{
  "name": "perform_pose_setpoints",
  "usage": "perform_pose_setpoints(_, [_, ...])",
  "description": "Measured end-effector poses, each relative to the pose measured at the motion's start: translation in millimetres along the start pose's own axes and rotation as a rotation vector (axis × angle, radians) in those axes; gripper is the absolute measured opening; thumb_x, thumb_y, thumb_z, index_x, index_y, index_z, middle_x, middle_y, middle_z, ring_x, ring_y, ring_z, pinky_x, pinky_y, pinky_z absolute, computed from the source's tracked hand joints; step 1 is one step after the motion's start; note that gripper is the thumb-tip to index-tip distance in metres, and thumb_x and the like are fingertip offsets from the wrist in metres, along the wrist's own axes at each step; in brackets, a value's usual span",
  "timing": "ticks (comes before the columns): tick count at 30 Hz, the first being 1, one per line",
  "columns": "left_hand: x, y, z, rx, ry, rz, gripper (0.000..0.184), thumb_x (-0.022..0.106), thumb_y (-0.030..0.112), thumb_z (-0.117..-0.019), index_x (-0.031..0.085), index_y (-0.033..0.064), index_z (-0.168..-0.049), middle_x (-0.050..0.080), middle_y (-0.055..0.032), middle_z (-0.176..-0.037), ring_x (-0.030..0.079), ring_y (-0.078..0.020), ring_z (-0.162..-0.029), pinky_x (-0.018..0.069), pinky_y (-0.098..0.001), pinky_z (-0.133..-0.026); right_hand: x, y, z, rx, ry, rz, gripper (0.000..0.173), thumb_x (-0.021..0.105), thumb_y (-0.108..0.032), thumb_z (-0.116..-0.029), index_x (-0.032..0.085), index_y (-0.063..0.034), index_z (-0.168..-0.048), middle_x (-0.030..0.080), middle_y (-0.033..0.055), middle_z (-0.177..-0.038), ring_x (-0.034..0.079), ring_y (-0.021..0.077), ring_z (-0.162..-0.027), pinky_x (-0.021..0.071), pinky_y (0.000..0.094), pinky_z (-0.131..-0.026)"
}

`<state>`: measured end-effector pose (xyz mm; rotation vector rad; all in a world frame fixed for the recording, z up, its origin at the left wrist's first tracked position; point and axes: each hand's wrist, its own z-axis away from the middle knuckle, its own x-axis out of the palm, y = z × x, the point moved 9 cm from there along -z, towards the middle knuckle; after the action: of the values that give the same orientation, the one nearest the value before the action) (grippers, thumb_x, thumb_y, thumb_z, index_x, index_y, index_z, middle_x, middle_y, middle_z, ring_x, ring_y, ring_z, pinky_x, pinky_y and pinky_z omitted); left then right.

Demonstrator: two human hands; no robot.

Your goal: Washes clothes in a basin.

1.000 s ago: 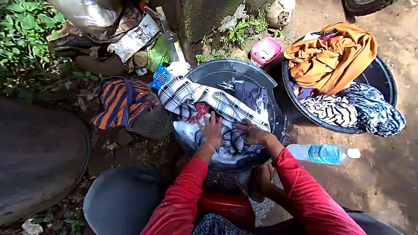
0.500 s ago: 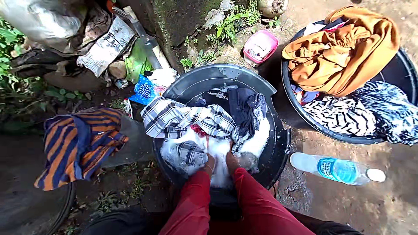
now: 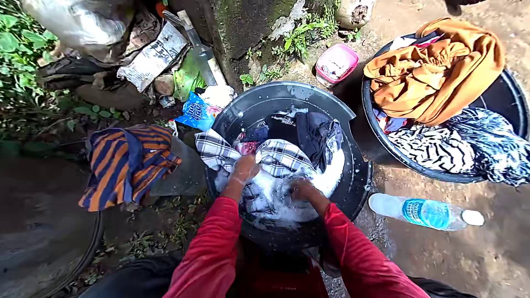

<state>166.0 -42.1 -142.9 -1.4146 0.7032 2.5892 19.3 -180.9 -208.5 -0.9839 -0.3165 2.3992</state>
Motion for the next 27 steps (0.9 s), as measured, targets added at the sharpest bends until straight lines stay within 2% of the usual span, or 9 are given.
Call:
perform_pose_setpoints(4, [75,31,68,0.079,-0.487,-0.122,0.050,0.066,0.034,-0.0968,0.063,-0.0107,-0.120,0.062,-0.0316,-0.126,0.058,-0.0465,-0.123,0.0432,-0.0676,-0.102,-37,-7,58,-0.069,-0.072,-0.099,0.043,0.079,-0.030,-0.0900,0.070,0.0027,-0.117,0.068,0.0260,-0.116,0.064,0.0406,-0.107,0.0467,0.0633,-0.096])
perform_pose_setpoints(6, [104,51,102,0.135,-0.602,-0.331,0.045,0.066,0.027,-0.0961,0.063,-0.0100,-0.121,0.060,-0.0305,-0.132,0.055,-0.0468,-0.127,0.0413,-0.0670,-0.103,-73,9,65,-0.032,0.107,-0.236,0.047,0.076,-0.033,-0.0935,0.068,0.0020,-0.123,0.065,0.0255,-0.125,0.061,0.0385,-0.118,0.0438,0.0567,-0.106])
perform_pose_setpoints(10, [85,63,88,0.025,-0.272,-0.168,0.079,0.074,0.035,-0.0891,0.042,-0.0040,-0.150,0.021,-0.0303,-0.164,0.028,-0.0541,-0.146,0.0385,-0.0679,-0.108,-2,25,6,0.109,-0.013,-0.199,0.061,0.051,-0.044,-0.1068,0.044,-0.0060,-0.154,0.050,0.0283,-0.148,0.052,0.0457,-0.132,0.0422,0.0659,-0.106])
perform_pose_setpoints(14, [87,48,56,0.085,-0.139,-0.007,0.070,0.058,0.060,-0.0951,0.045,0.0271,-0.156,-0.007,-0.0151,-0.172,-0.007,-0.0501,-0.154,0.0198,-0.0699,-0.117,63,-19,-21,0.131,0.293,-0.487,0.034,0.058,-0.015,-0.1027,0.065,0.0070,-0.127,0.063,0.0268,-0.133,0.056,0.0382,-0.131,0.0408,0.0525,-0.113])
perform_pose_setpoints(17, [111,10,34,0.108,-0.154,0.083,0.058,0.042,0.054,-0.1056,0.051,0.0203,-0.152,0.001,-0.0169,-0.172,0.005,-0.0434,-0.157,0.0110,-0.0581,-0.125,68,-52,-32,0.115,-0.087,-0.171,0.045,0.051,-0.018,-0.1068,0.052,0.0087,-0.142,0.051,0.0307,-0.148,0.045,0.0461,-0.141,0.0326,0.0616,-0.116])
perform_pose_setpoints(20, [128,-5,10,0.055,-0.250,0.075,0.060,0.035,0.040,-0.1113,0.041,-0.0020,-0.153,0.018,-0.0282,-0.166,0.013,-0.0434,-0.156,0.0085,-0.0525,-0.127,25,-44,-41,-0.043,-0.282,-0.109,0.040,0.058,-0.022,-0.1039,0.059,-0.0010,-0.138,0.062,0.0275,-0.131,0.063,0.0436,-0.114,0.0474,0.0648,-0.094])
perform_pose_setpoints(22, [141,-11,-7,-0.017,-0.234,0.149,0.058,0.049,0.029,-0.1080,0.041,-0.0112,-0.149,0.030,-0.0316,-0.160,0.022,-0.0428,-0.153,0.0133,-0.0490,-0.127,-60,-48,-9,-0.084,-0.057,-0.224,0.036,0.057,-0.026,-0.1061,0.065,0.0001,-0.129,0.067,0.0250,-0.122,0.067,0.0377,-0.106,0.0505,0.0570,-0.096])
perform_pose_setpoints(24, [156,-26,-10,-0.135,-0.242,0.268,0.049,0.050,0.012,-0.1068,0.040,-0.0173,-0.145,0.037,-0.0351,-0.155,0.029,-0.0438,-0.150,0.0180,-0.0473,-0.125,-148,-65,18,-0.218,0.494,-0.241,0.035,0.068,-0.033,-0.0993,0.074,0.0007,-0.108,0.072,0.0233,-0.103,0.070,0.0389,-0.094,0.0534,0.0603,-0.086])
perform_pose_setpoints(27, [147,-37,16,-0.250,-0.423,0.113,0.045,0.035,0.012,-0.1115,0.038,-0.0092,-0.151,0.040,-0.0283,-0.157,0.036,-0.0392,-0.149,0.0264,-0.0508,-0.122,-197,-82,-25,-0.086,0.548,-0.030,0.079,0.075,-0.058,-0.0866,0.053,-0.0152,-0.149,0.047,0.0230,-0.152,0.047,0.0465,-0.136,0.0395,0.0694,-0.104])
